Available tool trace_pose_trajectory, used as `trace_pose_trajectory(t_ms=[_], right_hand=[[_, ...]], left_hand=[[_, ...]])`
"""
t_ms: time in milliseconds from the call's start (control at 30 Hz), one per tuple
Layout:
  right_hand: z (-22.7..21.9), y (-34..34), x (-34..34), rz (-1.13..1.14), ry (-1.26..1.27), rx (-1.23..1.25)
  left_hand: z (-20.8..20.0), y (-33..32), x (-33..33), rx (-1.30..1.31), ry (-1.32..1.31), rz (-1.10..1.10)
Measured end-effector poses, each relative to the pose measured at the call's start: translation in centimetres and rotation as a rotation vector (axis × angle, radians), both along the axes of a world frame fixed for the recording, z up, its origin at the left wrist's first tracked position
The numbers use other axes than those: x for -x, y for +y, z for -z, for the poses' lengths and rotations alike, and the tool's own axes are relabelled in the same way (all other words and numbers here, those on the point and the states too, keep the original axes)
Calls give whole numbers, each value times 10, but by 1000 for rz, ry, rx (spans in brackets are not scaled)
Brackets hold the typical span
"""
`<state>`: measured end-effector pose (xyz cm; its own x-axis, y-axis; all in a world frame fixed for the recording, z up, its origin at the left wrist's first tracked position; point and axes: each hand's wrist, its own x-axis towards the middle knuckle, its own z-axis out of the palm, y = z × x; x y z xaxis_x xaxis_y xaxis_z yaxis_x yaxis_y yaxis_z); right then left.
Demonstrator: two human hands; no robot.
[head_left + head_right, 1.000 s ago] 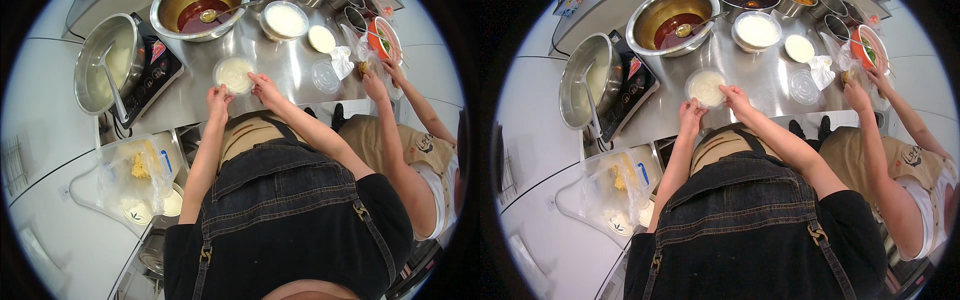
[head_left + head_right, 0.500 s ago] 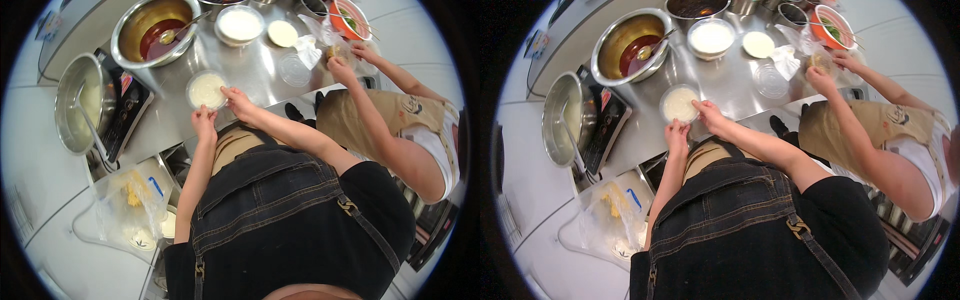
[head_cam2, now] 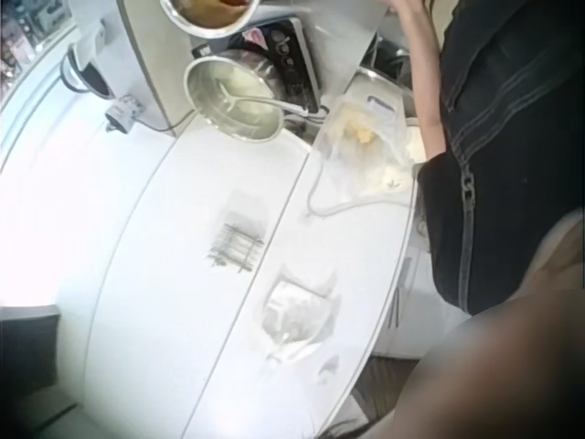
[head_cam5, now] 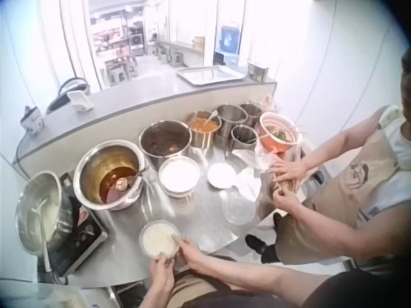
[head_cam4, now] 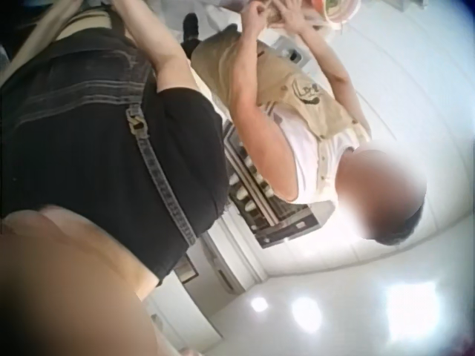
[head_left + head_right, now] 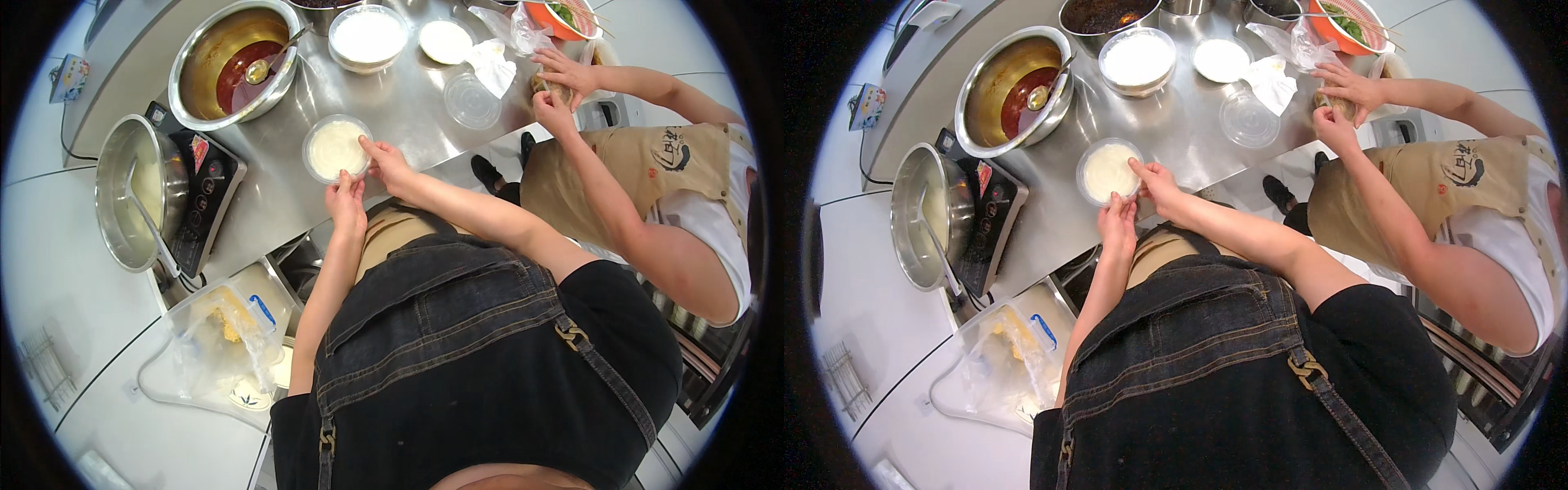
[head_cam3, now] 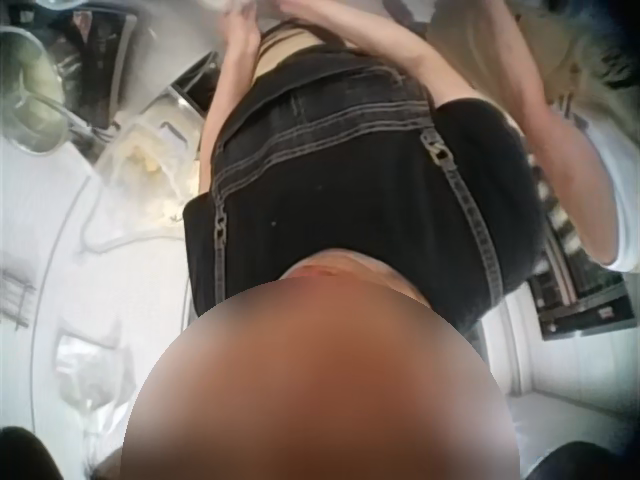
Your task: The person assembles noodle dishes in a commercial kitchen. They use chopsticks to add greens and shredded egg to bowls, mix the contents, and then place lids on the containers. A coworker assists by handling plastic bags and packaging.
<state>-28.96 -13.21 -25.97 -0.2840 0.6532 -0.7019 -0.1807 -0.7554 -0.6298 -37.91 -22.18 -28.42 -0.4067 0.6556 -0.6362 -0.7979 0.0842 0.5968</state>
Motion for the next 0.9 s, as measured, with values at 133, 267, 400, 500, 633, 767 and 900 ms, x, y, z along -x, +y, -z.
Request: trace_pose_trajectory(t_ms=[133,267,400,500,633,767,900], right_hand=[[12,-6,-4,-10,123,-9],[18,1,-4,-133,127,-26],[-15,8,-11,-264,27,-125],[-2,26,-53,-329,-324,-666],[-31,62,-154,-319,-1071,-1449],[-54,57,-208,-537,-1267,-1418],[-44,61,-237,-732,-1208,-1511]], left_hand=[[0,4,-5,-19,-24,16],[-3,10,-5,-19,14,68],[-8,13,-7,28,-41,165],[-47,13,-25,56,3,463],[-82,34,-26,-82,1048,662],[-76,71,7,126,2040,589],[-53,69,24,243,2011,874]])
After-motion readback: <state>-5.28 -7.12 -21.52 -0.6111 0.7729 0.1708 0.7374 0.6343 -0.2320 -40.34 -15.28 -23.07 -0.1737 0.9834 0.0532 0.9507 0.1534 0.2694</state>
